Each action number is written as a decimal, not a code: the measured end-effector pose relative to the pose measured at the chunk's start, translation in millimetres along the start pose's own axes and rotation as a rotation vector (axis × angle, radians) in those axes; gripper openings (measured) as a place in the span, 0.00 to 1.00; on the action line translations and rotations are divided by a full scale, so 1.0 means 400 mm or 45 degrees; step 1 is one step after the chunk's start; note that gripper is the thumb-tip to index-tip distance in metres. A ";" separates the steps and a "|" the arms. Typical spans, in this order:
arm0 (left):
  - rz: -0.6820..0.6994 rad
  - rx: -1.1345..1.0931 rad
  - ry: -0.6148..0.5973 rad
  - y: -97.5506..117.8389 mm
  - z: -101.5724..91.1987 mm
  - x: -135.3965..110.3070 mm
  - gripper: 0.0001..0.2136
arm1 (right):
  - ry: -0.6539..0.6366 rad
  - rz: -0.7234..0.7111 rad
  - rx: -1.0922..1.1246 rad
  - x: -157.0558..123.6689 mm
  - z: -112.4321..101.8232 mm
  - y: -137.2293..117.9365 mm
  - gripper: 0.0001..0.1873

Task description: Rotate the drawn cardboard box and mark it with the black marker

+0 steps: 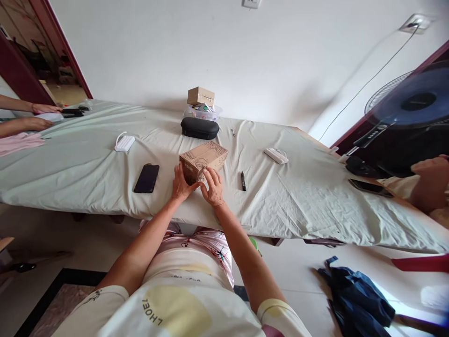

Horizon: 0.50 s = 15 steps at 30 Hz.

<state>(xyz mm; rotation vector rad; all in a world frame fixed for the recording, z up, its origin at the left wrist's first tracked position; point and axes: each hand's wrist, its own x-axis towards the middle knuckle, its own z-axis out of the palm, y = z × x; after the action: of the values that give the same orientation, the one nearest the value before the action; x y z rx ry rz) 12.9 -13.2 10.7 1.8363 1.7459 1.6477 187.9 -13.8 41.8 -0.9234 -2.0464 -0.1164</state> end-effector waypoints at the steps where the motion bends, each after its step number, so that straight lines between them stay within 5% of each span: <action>1: -0.008 0.013 -0.025 0.002 0.002 0.001 0.59 | -0.031 -0.008 -0.023 0.002 0.001 -0.006 0.27; 9: 0.038 -0.027 -0.055 0.004 0.000 -0.009 0.54 | -0.190 -0.003 -0.156 0.013 -0.008 -0.022 0.29; 15: 0.121 -0.125 -0.077 -0.002 -0.008 -0.012 0.53 | 0.061 0.308 -0.202 0.010 -0.030 0.061 0.30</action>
<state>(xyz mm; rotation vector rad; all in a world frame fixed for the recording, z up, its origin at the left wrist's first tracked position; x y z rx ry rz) 11.4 -18.3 8.6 1.9301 1.5486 1.6607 210.4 1.4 46.4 -1.2475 -1.8852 -0.1694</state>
